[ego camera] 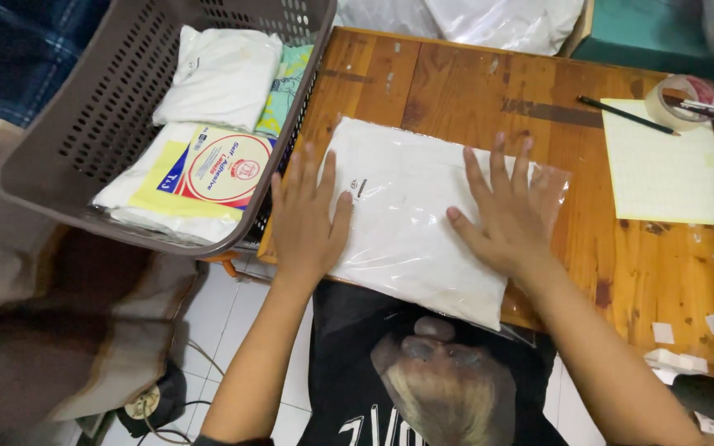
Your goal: The person folds a white t-shirt on a wooden table, then places it into a clear plastic bag and smooths the package. The folded shirt is left on the table after packaging.
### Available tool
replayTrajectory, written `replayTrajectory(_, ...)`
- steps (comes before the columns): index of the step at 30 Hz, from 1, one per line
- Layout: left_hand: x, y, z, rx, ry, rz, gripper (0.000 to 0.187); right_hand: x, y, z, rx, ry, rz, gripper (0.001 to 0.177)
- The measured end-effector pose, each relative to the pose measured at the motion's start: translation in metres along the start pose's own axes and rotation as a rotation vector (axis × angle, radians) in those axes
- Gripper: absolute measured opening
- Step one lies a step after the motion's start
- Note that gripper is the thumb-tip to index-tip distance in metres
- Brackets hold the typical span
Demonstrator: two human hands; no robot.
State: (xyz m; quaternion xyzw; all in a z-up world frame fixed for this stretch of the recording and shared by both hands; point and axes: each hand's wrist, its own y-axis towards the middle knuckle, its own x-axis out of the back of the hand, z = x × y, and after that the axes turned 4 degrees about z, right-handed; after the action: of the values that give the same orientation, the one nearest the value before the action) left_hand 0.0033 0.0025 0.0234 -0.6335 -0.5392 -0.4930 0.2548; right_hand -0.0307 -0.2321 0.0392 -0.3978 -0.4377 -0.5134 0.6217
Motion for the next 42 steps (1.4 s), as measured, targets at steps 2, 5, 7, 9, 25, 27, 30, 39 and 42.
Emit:
replayTrajectory(2, -0.011, -0.019, 0.010, 0.034, 0.054, 0.023, 0.053, -0.010, -0.012, 0.005, 0.011, -0.047, -0.013, 0.066)
replayTrajectory(5, -0.029, -0.032, 0.021, 0.101, 0.096, 0.084, 0.056, -0.025, -0.017, 0.006, -0.056, -0.066, 0.084, 0.061)
replayTrajectory(7, -0.029, -0.035, 0.024, 0.069, 0.058, 0.021, 0.061, -0.028, -0.017, 0.004, -0.074, -0.014, 0.070, 0.060)
replayTrajectory(9, -0.031, -0.040, 0.034, 0.089, -0.053, 0.065, 0.057, -0.047, -0.023, -0.009, -0.026, 0.053, -0.003, 0.059)
replayTrajectory(25, 0.013, -0.078, -0.024, 0.215, -0.132, 0.602, 0.066, -0.019, -0.084, -0.065, -0.220, 1.045, -0.849, 0.027)
replayTrajectory(27, 0.040, -0.057, -0.031, 0.193, -0.074, 0.416, 0.038, -0.024, -0.105, -0.055, -0.348, 1.205, -0.890, 0.019)
replayTrajectory(30, 0.038, -0.023, -0.033, 0.063, -0.032, 0.104, 0.029, -0.038, -0.132, -0.035, -0.543, 1.398, -0.867, 0.010)
replayTrajectory(39, -0.079, 0.128, -0.104, -0.275, -0.216, 0.361, 0.028, -0.038, -0.134, -0.008, -0.943, 1.561, -0.697, 0.032)
replayTrajectory(42, -0.097, 0.164, -0.128, -0.181, -0.171, 0.650, 0.043, -0.044, -0.124, -0.018, -0.993, 1.642, -0.688, 0.026)
